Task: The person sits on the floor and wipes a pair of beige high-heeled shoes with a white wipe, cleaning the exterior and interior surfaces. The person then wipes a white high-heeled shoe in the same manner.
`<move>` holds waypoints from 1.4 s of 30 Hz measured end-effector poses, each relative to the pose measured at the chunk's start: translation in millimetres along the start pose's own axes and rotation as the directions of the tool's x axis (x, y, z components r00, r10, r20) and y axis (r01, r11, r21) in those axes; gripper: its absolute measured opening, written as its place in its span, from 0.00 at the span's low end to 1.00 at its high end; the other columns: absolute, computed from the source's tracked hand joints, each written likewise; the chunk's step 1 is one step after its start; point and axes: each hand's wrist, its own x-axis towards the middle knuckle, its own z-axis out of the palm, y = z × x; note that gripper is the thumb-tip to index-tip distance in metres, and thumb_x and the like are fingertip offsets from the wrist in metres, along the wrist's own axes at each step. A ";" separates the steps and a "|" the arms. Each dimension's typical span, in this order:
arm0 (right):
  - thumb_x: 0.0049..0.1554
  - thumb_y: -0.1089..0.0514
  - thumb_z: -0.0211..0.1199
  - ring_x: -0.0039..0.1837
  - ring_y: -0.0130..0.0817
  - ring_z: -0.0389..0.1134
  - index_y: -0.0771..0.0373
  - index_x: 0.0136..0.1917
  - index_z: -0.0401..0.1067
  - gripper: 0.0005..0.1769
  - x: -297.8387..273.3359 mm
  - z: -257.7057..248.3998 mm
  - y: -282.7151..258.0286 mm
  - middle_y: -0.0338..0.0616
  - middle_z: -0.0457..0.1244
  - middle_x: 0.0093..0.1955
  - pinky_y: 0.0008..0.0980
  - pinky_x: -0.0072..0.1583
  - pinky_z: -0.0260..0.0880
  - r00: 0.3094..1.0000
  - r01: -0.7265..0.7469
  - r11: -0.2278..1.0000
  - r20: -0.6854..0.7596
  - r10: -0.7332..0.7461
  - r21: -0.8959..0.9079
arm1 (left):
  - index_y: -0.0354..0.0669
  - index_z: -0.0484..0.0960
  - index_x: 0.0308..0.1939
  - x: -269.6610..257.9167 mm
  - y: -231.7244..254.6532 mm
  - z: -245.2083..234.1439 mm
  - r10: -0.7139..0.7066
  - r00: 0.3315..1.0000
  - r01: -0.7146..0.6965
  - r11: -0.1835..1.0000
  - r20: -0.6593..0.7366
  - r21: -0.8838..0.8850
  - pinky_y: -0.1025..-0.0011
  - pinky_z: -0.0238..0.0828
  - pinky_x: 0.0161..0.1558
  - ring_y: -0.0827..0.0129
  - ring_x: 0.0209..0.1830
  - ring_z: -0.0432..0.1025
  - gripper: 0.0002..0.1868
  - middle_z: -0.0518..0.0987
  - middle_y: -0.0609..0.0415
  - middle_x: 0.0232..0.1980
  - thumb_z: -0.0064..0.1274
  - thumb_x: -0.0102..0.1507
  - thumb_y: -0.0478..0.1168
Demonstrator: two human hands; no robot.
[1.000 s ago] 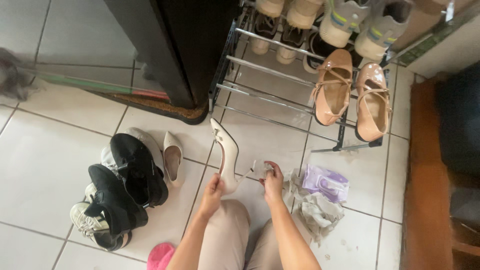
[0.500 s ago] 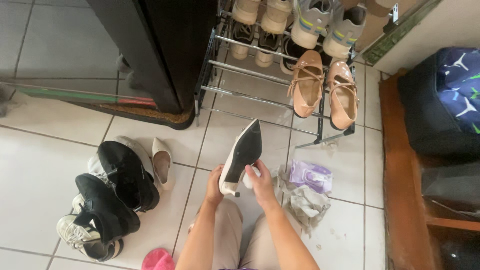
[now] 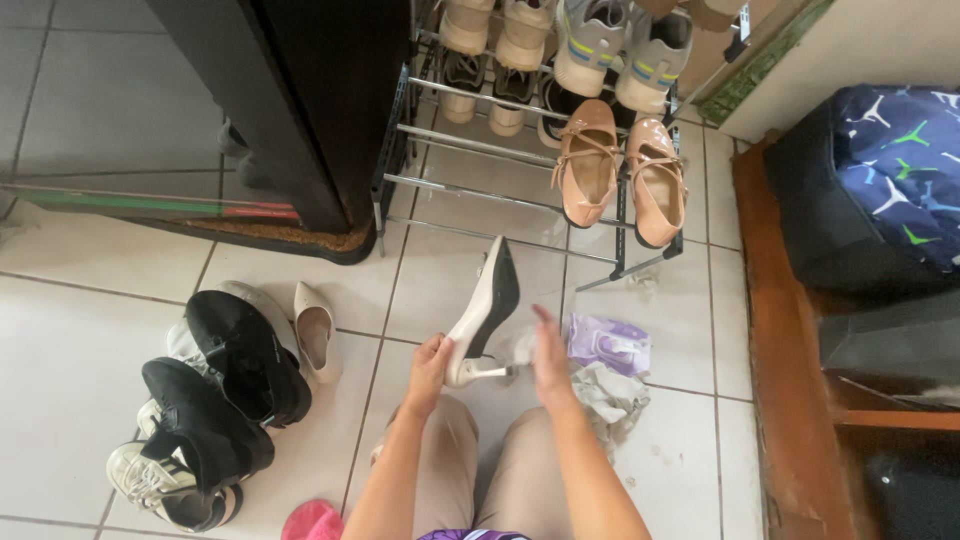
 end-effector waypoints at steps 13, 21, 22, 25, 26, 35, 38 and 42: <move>0.56 0.70 0.61 0.72 0.51 0.67 0.65 0.60 0.76 0.18 -58.1 47.3 -102.7 0.49 0.68 0.64 0.54 0.75 0.55 0.671 0.718 0.441 0.365 -0.646 -0.539 | 0.42 0.84 0.38 -81.4 131.8 35.2 0.560 0.789 -0.580 0.545 0.252 0.605 0.61 0.70 0.33 0.50 0.31 0.75 0.16 0.81 0.46 0.34 0.67 0.53 0.47; 0.64 0.68 0.58 0.81 0.49 0.58 0.65 0.68 0.73 0.19 -57.8 40.7 -110.5 0.49 0.64 0.74 0.51 0.83 0.44 0.604 0.758 0.424 0.287 -0.744 -0.496 | 0.41 0.82 0.36 -103.3 169.6 40.9 0.465 0.851 -0.510 0.625 0.242 0.591 0.63 0.70 0.30 0.55 0.25 0.73 0.16 0.80 0.48 0.28 0.68 0.52 0.47; 0.62 0.67 0.58 0.81 0.50 0.57 0.66 0.68 0.72 0.21 -68.5 40.8 -109.0 0.50 0.63 0.74 0.52 0.83 0.41 0.604 0.770 0.419 0.338 -0.722 -0.481 | 0.42 0.83 0.37 -103.8 172.0 42.4 0.430 0.872 -0.479 0.648 0.234 0.592 0.63 0.69 0.30 0.56 0.24 0.73 0.16 0.80 0.48 0.28 0.67 0.52 0.47; 0.58 0.67 0.57 0.82 0.52 0.52 0.66 0.70 0.70 0.26 -81.0 35.9 -116.8 0.50 0.61 0.75 0.55 0.81 0.32 0.591 0.774 0.341 0.419 -0.689 -0.533 | 0.41 0.83 0.44 -104.2 171.7 40.3 0.422 0.887 -0.453 0.720 0.186 0.525 0.65 0.70 0.29 0.60 0.21 0.73 0.22 0.79 0.48 0.25 0.67 0.49 0.45; 0.57 0.66 0.56 0.82 0.53 0.51 0.64 0.70 0.71 0.27 -71.0 30.0 -124.6 0.47 0.61 0.75 0.56 0.81 0.31 0.587 0.742 0.271 0.399 -0.704 -0.613 | 0.41 0.83 0.41 -104.4 167.8 38.8 0.395 0.897 -0.435 0.723 0.196 0.537 0.65 0.70 0.29 0.61 0.21 0.72 0.20 0.79 0.48 0.25 0.67 0.51 0.46; 0.61 0.61 0.58 0.82 0.48 0.53 0.62 0.76 0.65 0.29 -108.7 50.4 -135.8 0.49 0.58 0.78 0.59 0.80 0.35 0.575 0.798 0.288 0.526 -0.626 -0.529 | 0.38 0.80 0.37 -66.6 110.3 22.6 0.499 0.850 -0.524 0.770 0.166 0.365 0.64 0.66 0.29 0.66 0.23 0.67 0.31 0.72 0.50 0.23 0.36 0.71 0.63; 0.60 0.60 0.59 0.81 0.52 0.54 0.64 0.74 0.65 0.29 -94.3 38.2 -151.0 0.48 0.59 0.77 0.59 0.79 0.36 0.637 0.714 0.239 0.469 -0.612 -0.658 | 0.37 0.79 0.39 -72.1 108.4 22.7 0.544 0.823 -0.563 0.745 0.161 0.358 0.63 0.66 0.30 0.64 0.25 0.67 0.36 0.72 0.50 0.24 0.32 0.71 0.66; 0.58 0.65 0.57 0.80 0.52 0.57 0.68 0.74 0.65 0.30 -113.5 54.5 -150.1 0.54 0.58 0.77 0.60 0.79 0.41 0.655 0.718 0.301 0.463 -0.597 -0.628 | 0.38 0.80 0.39 -75.1 112.3 23.1 0.561 0.810 -0.575 0.706 0.169 0.413 0.62 0.66 0.32 0.59 0.26 0.68 0.36 0.73 0.47 0.26 0.29 0.72 0.66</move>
